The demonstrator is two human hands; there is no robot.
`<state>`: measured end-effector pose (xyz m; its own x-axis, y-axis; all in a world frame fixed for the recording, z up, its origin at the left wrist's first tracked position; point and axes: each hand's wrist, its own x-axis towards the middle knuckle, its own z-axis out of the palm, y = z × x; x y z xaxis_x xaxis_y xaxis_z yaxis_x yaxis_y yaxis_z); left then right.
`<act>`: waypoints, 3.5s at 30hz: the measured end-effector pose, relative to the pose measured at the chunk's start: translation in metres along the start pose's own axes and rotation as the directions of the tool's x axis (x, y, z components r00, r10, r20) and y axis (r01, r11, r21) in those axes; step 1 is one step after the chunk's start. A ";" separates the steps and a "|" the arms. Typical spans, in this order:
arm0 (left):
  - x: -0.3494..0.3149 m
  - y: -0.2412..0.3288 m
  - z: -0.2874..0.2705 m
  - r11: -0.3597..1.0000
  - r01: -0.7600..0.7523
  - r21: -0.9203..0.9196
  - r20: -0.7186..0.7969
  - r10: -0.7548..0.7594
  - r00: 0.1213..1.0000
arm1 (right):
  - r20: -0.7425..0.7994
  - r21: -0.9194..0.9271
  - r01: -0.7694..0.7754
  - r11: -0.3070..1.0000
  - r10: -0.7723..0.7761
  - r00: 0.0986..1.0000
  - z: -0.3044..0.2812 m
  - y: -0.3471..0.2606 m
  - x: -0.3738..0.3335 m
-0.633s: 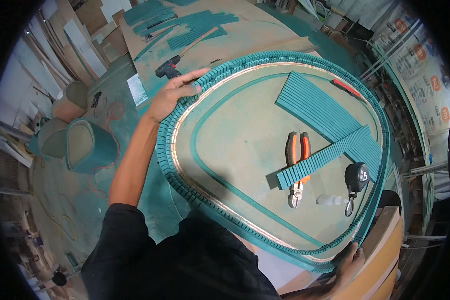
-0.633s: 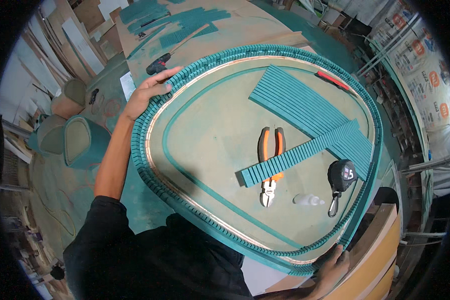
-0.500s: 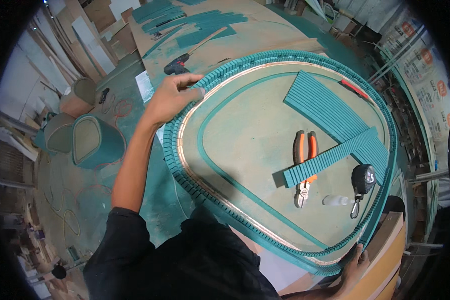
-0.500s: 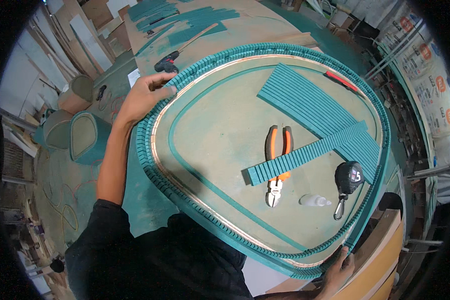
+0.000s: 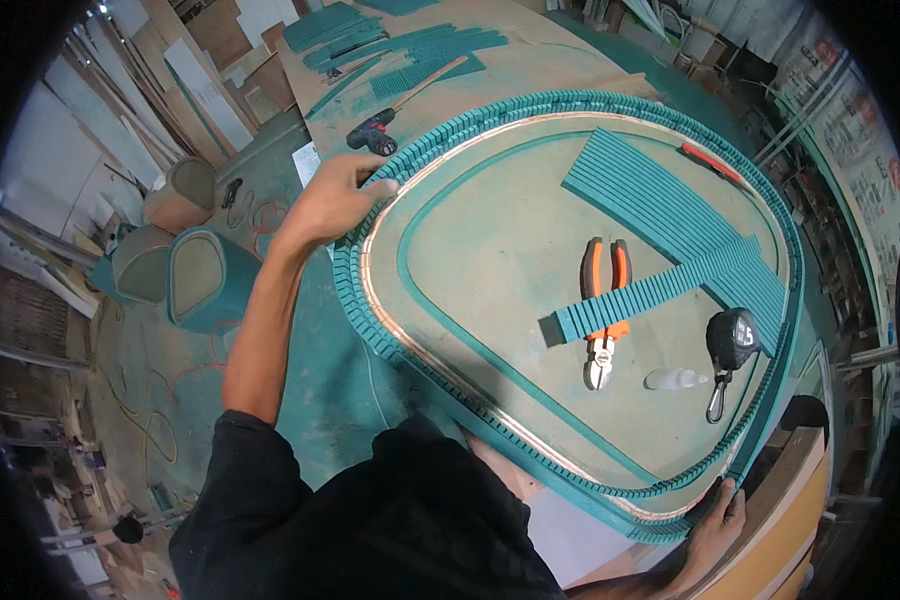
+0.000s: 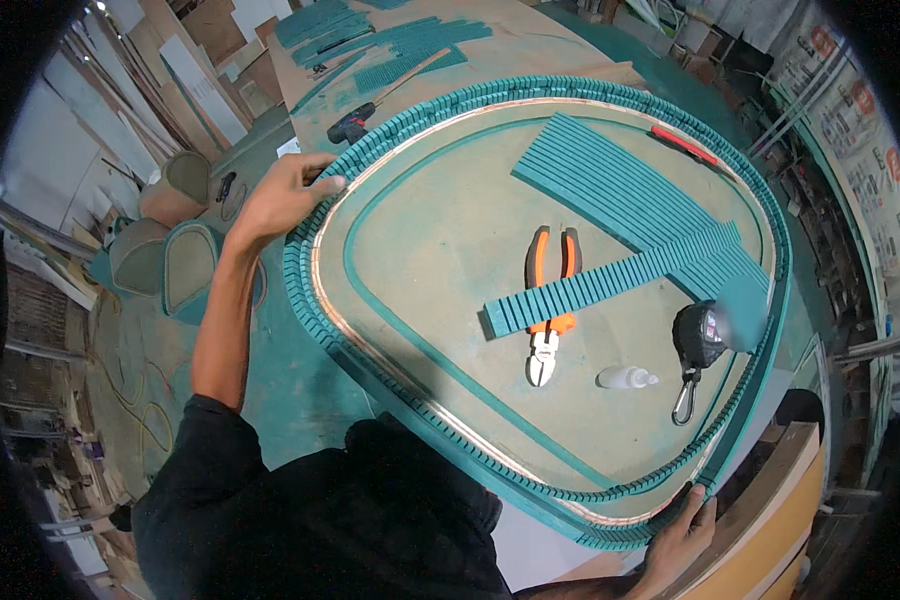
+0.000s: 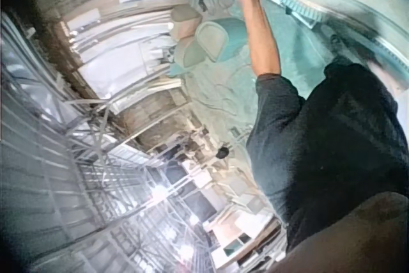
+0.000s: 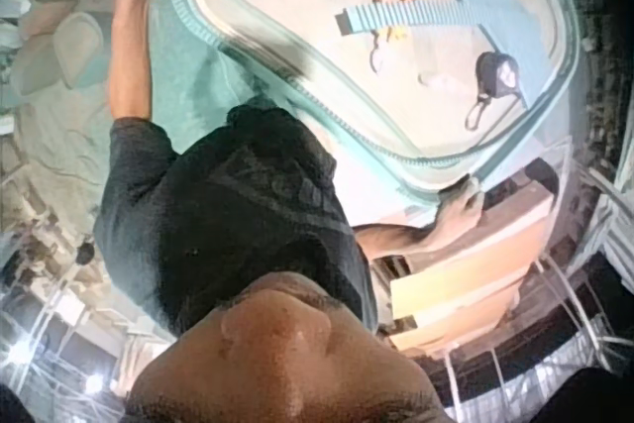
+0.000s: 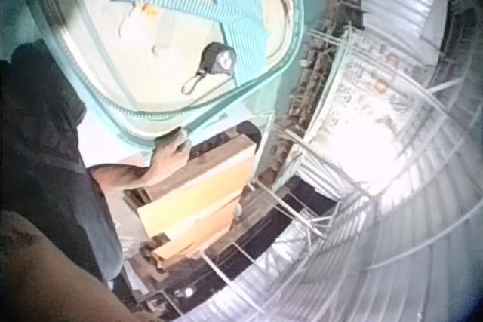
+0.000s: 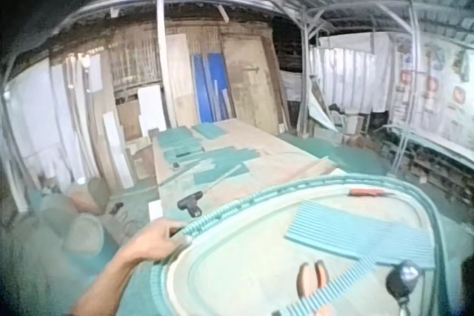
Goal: The person applies glue from a squeeze bottle along the inner edge of a green textured cushion border and then places another matching green textured piece onto the glued surface.
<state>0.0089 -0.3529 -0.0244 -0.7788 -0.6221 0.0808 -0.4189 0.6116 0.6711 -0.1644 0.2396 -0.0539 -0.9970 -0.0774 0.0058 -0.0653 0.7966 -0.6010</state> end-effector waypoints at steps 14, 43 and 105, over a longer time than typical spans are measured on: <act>-0.022 0.008 -0.016 0.990 0.143 0.003 0.087 -0.142 0.986 | -0.003 0.199 -0.028 0.980 0.029 1.000 0.009 0.001 0.000; -0.085 0.011 0.015 0.960 0.262 0.096 -0.253 -0.231 0.940 | 0.515 0.321 0.414 0.852 -0.524 0.679 0.029 -0.171 0.034; -0.120 0.039 0.034 0.933 0.350 0.082 -0.360 -0.299 0.883 | 0.578 0.453 0.861 0.233 -0.812 -0.084 0.219 -0.386 0.019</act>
<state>0.0700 -0.2380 -0.0331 -0.3943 -0.9089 0.1361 -0.7015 0.3934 0.5942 -0.1486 -0.2002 0.0035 0.1612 -0.9866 0.0254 -0.8544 -0.1524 -0.4968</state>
